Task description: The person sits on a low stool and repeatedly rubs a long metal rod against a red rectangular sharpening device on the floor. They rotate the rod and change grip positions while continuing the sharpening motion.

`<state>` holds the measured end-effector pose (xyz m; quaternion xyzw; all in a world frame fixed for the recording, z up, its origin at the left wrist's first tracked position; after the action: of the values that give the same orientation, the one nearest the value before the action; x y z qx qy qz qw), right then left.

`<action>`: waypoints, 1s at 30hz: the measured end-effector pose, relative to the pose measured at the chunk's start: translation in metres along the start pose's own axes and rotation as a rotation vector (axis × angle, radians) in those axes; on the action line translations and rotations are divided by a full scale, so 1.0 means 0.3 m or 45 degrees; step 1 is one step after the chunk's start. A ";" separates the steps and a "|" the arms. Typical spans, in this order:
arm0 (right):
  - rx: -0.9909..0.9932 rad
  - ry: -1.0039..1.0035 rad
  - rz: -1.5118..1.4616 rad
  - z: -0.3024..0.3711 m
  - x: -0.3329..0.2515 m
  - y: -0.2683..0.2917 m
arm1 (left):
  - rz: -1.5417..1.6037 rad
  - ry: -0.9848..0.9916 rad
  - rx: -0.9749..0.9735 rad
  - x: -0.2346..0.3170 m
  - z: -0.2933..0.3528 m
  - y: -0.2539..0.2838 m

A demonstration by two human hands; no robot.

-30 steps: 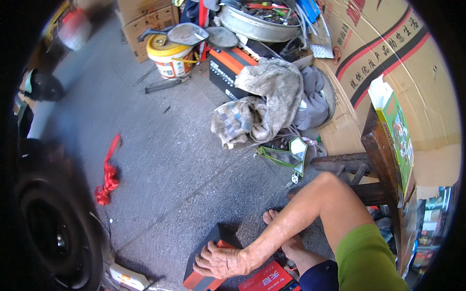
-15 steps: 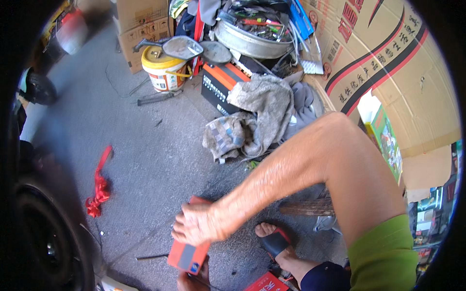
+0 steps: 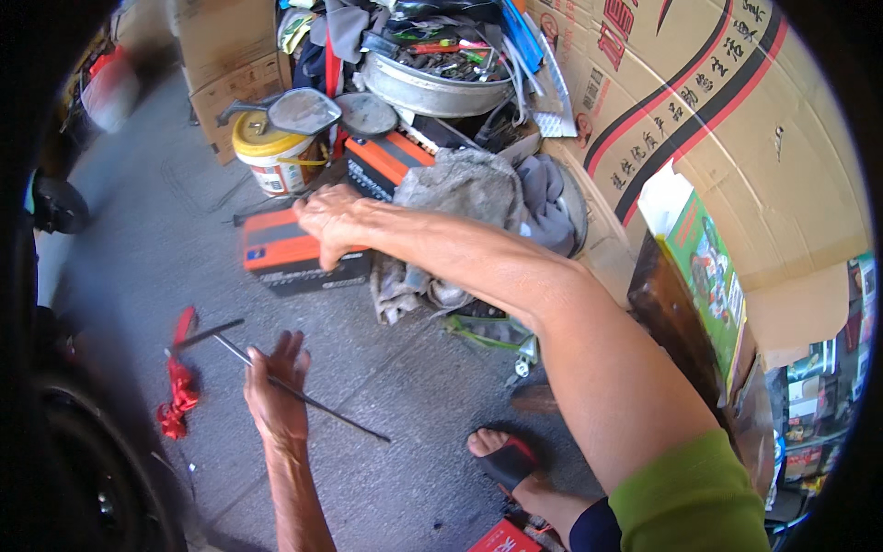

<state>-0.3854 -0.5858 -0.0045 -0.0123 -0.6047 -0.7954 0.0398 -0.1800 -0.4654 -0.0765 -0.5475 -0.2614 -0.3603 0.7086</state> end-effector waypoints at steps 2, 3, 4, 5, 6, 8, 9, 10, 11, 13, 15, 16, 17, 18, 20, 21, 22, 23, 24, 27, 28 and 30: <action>0.075 -0.131 -0.012 0.025 0.019 -0.005 | -0.160 0.024 -0.016 0.048 0.094 0.064; 0.101 -0.215 -0.017 0.039 0.021 -0.014 | -0.254 0.053 0.001 0.071 0.140 0.119; 0.151 -0.240 0.037 0.062 0.014 -0.010 | -0.294 0.065 0.053 0.092 0.187 0.177; 0.237 -0.273 0.057 0.076 0.013 -0.009 | -0.334 0.076 0.105 0.111 0.228 0.234; 0.163 -0.371 0.009 0.076 0.035 -0.021 | -0.340 0.099 0.127 0.124 0.269 0.286; 0.037 -0.565 -0.085 0.102 0.061 -0.002 | -0.362 0.139 0.174 0.160 0.343 0.394; -0.020 -0.666 -0.127 0.129 0.087 0.007 | -0.409 0.139 0.209 0.181 0.373 0.434; 0.052 -0.752 -0.108 0.154 0.134 -0.009 | -0.438 0.143 0.229 0.195 0.399 0.455; 0.094 -0.797 -0.088 0.177 0.132 -0.010 | -0.475 0.148 0.256 0.208 0.420 0.479; -0.014 -0.925 -0.158 0.216 0.115 -0.025 | -0.493 0.279 -0.027 0.238 0.452 0.494; 0.391 -0.755 0.247 0.253 0.024 -0.074 | -0.431 0.248 0.083 0.243 0.475 0.500; 0.567 -0.575 0.338 0.273 -0.013 -0.085 | -0.427 0.281 0.068 0.228 0.482 0.503; 0.737 -0.388 0.427 0.282 -0.049 -0.096 | -0.423 0.314 0.053 0.214 0.487 0.502; 0.738 -0.364 0.611 0.249 -0.033 -0.153 | -0.417 0.324 0.049 0.201 0.492 0.491; 0.756 -0.197 0.682 0.231 -0.037 -0.191 | -0.379 0.359 0.050 0.181 0.503 0.438; 0.737 -0.125 0.605 0.231 -0.017 -0.202 | -0.360 0.377 0.050 0.163 0.504 0.421; 0.743 -0.061 0.541 0.237 -0.020 -0.194 | -0.341 0.354 0.024 0.137 0.502 0.421; 0.749 0.001 0.478 0.238 -0.023 -0.189 | -0.330 0.375 0.010 0.104 0.504 0.422; 0.871 0.151 0.522 0.230 -0.029 -0.194 | -0.319 0.397 -0.004 0.073 0.507 0.422; 0.932 0.355 0.447 0.233 -0.037 -0.187 | -0.280 0.391 -0.016 0.058 0.514 0.394; 0.935 0.415 0.428 0.228 -0.033 -0.186 | -0.268 0.378 -0.022 0.068 0.514 0.385; 0.875 0.481 0.448 0.226 0.007 -0.187 | -0.258 0.347 -0.031 0.095 0.526 0.379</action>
<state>-0.3939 -0.5059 -0.0401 0.0446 -0.8053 -0.5169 0.2869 -0.0685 -0.3036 -0.0799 -0.4729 -0.2123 -0.5038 0.6910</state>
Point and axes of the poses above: each hand's wrist, its own z-axis away from the middle knuckle, its own y-axis out of the back of the hand, x = y × z, the point moved 6 cm from there along -z, towards the middle knuckle, and after that the axes turned 14 degrees about -y, right-handed, at the moved point
